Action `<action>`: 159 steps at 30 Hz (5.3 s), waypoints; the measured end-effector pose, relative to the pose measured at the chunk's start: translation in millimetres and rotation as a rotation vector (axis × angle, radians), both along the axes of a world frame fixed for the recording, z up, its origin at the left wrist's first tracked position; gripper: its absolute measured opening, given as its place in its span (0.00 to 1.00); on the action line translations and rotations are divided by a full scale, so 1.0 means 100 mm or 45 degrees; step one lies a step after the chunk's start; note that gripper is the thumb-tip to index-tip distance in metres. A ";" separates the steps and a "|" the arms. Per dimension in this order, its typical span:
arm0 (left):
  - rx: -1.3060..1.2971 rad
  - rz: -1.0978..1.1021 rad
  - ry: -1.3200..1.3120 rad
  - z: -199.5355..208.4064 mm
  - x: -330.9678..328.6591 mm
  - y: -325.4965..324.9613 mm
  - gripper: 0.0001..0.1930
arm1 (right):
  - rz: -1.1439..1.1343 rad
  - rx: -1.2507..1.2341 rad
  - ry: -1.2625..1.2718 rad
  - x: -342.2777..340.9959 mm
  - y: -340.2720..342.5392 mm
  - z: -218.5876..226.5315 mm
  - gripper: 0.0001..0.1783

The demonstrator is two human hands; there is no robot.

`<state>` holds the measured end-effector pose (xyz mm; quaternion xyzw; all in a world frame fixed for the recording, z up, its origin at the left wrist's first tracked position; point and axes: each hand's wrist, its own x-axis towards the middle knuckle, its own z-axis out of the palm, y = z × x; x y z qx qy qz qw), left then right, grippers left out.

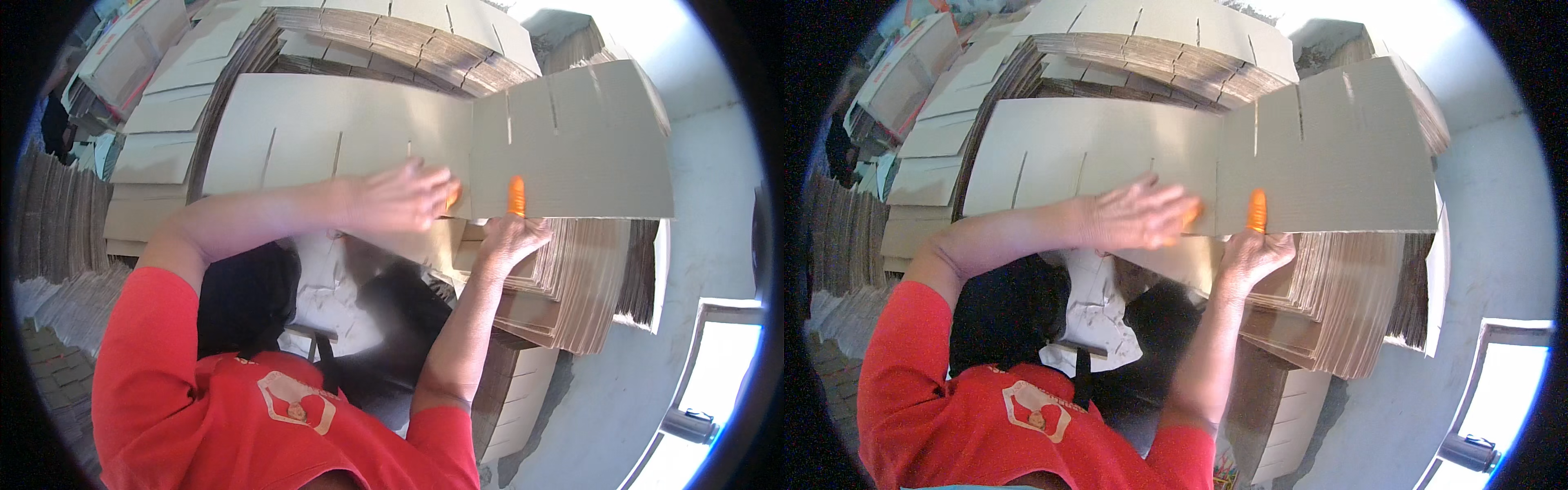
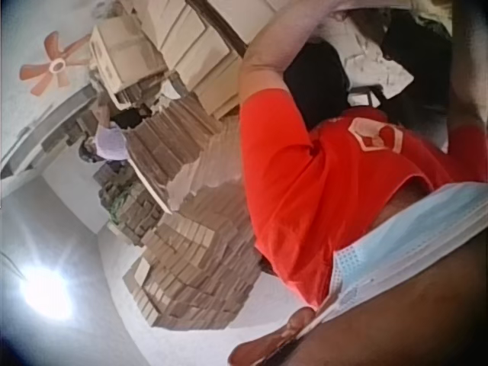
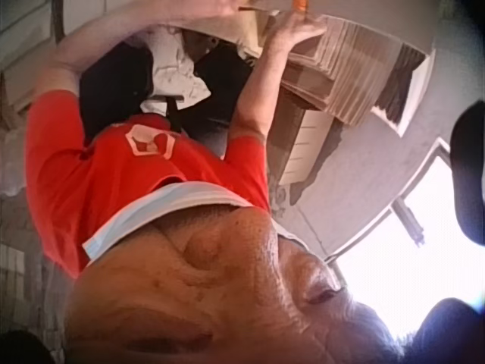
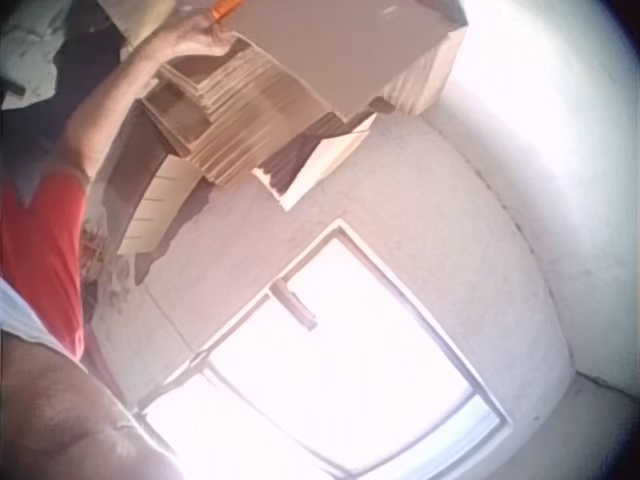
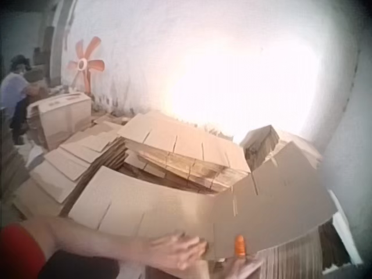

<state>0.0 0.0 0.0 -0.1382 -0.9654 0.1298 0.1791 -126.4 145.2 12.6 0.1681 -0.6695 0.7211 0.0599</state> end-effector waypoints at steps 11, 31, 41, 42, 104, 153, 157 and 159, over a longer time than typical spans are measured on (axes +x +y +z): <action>0.168 0.501 0.478 0.57 -1.63 -1.77 0.24 | 0.000 0.102 0.146 0.00 -0.19 -0.14 0.17; -0.341 -0.223 0.684 0.44 -1.09 -1.39 0.07 | 0.079 -0.007 -0.094 0.05 -0.09 -0.02 0.06; -0.232 -0.296 0.419 0.39 -0.56 -0.77 0.14 | 0.159 0.223 0.042 0.02 -0.03 0.14 0.12; -0.184 -0.315 0.455 0.38 -0.52 -0.77 0.14 | 0.154 0.281 0.162 -0.03 0.06 0.21 0.16; -0.187 -0.379 0.512 0.41 -0.62 -0.82 0.05 | -0.023 0.399 0.379 0.06 0.01 0.31 0.19; 0.076 -0.030 0.453 0.52 -0.87 -1.01 0.10 | -0.164 0.458 0.572 0.22 -0.14 0.08 0.18; 0.020 -0.152 0.424 0.60 -0.61 -0.74 0.08 | -0.197 0.613 0.716 0.27 -0.12 0.04 0.27; 0.124 -0.240 0.489 0.68 -0.37 -0.49 0.06 | -0.258 0.723 0.784 0.38 -0.16 0.14 0.37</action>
